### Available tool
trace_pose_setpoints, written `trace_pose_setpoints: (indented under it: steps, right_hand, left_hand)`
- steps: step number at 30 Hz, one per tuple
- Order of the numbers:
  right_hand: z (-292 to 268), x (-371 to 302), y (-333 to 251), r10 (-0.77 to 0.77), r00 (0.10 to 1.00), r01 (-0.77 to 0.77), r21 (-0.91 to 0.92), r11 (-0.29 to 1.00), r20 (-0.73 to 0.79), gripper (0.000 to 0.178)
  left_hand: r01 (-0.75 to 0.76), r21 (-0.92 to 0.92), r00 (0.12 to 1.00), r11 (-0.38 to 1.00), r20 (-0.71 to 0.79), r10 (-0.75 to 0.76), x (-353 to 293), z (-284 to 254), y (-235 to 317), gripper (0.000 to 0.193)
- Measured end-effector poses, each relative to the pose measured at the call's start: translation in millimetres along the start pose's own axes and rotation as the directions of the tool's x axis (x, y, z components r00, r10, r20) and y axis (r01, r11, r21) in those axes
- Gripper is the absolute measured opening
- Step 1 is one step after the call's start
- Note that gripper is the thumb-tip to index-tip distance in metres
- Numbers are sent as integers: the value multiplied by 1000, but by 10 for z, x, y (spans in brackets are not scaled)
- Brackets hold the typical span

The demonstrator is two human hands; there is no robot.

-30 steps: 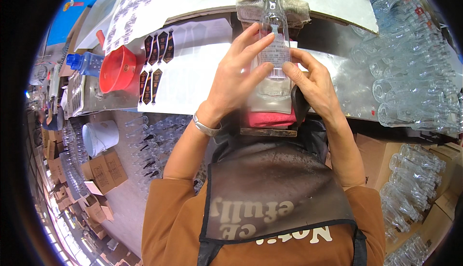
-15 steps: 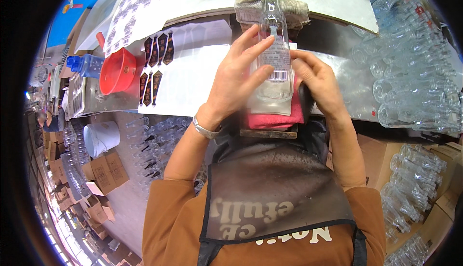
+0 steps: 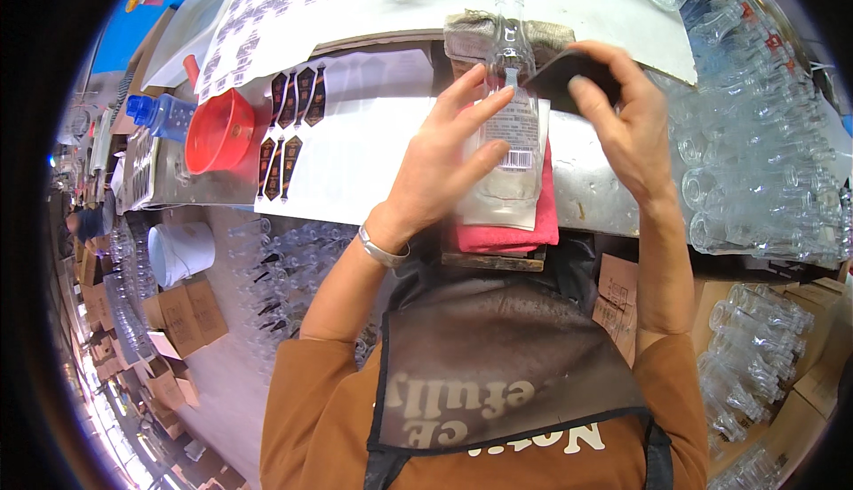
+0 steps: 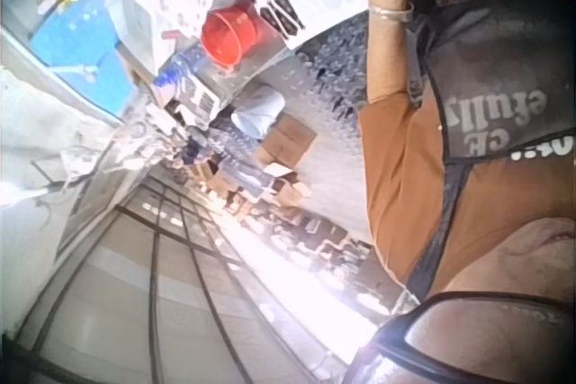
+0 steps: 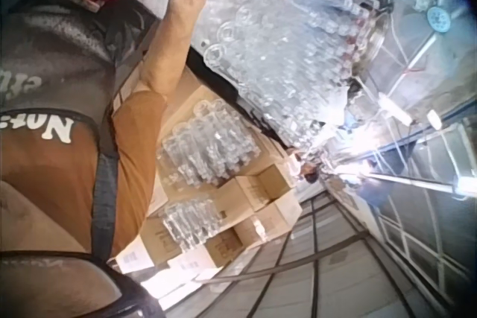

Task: The person repeatedly applies a pre-cut label to clear plastic bottles, smooths it with a black squeegee, and places the finished bottle aside. The process is repeated for multiple bottles in a consistent sequence.

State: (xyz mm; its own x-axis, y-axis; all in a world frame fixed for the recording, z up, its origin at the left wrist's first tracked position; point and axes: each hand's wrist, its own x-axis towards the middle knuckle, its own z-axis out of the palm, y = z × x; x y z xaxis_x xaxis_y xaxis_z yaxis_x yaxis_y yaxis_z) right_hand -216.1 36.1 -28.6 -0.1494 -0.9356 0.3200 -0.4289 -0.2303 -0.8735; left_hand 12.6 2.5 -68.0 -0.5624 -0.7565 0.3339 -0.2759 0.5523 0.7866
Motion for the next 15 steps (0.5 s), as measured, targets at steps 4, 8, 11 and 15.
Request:
trace_pose_setpoints:
  steps: [4, 8, 11, 15]
  right_hand:
    - [-105, 99, 15, 46, 995, -49, 42, 998, 84, 26]
    - [-204, 129, 280, 360, 895, -400, 117, 909, 265, 33]
    - [117, -18, 409, 301, 909, -306, -27, 952, 287, 54]
    - [256, -18, 240, 359, 878, -361, -53, 931, 316, 59]
  left_hand:
    - [5, -20, 1000, 1000, 6, -5, -5, -5, 6, 53]
    - [29, -54, 999, 998, -19, -30, -33, 22, 45, 54]
    - [36, -61, 999, 997, -13, -37, -51, 44, 36, 55]
    - [37, -72, 999, 997, -12, -38, -57, 33, 26, 56]
